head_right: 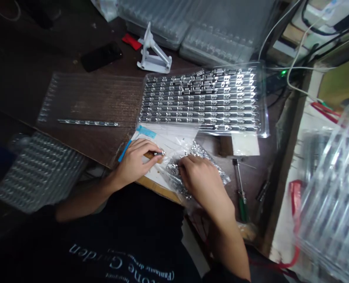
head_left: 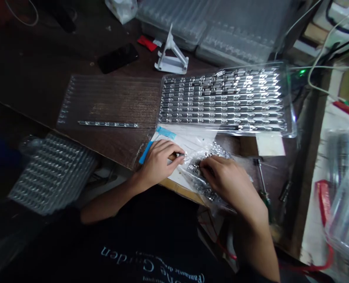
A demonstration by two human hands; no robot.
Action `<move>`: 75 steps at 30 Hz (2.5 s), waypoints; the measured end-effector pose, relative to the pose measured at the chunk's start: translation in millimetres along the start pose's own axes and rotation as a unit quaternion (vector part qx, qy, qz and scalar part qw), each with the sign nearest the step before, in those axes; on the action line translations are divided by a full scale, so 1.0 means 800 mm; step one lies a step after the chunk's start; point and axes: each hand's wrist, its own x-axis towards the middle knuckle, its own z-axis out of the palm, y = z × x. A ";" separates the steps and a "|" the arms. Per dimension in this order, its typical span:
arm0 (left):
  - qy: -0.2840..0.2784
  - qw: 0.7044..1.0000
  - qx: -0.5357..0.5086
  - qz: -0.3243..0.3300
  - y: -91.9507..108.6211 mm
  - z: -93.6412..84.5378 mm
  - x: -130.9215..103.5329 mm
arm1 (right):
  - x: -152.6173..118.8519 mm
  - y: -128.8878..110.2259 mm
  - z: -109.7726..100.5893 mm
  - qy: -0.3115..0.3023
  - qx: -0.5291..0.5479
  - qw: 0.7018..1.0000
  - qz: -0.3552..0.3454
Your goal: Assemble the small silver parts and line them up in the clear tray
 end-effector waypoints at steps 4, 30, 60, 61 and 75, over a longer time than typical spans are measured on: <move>0.008 1.000 -0.004 -0.009 0.000 0.003 -0.001 | -0.003 0.004 -0.002 0.034 0.044 0.998 -0.007; 0.156 0.984 0.076 -0.030 -0.061 -0.072 0.002 | 0.043 -0.042 0.045 0.114 0.097 0.984 -0.095; 0.134 0.978 0.135 -0.083 -0.101 -0.081 0.006 | -0.091 -0.004 -0.016 0.212 0.077 0.965 0.130; 0.134 0.978 0.135 -0.084 -0.101 -0.081 0.006 | -0.090 -0.004 -0.019 0.207 0.079 0.967 0.129; 0.130 0.977 0.147 -0.081 -0.099 -0.082 0.008 | -0.106 -0.009 -0.013 0.233 0.069 0.957 0.157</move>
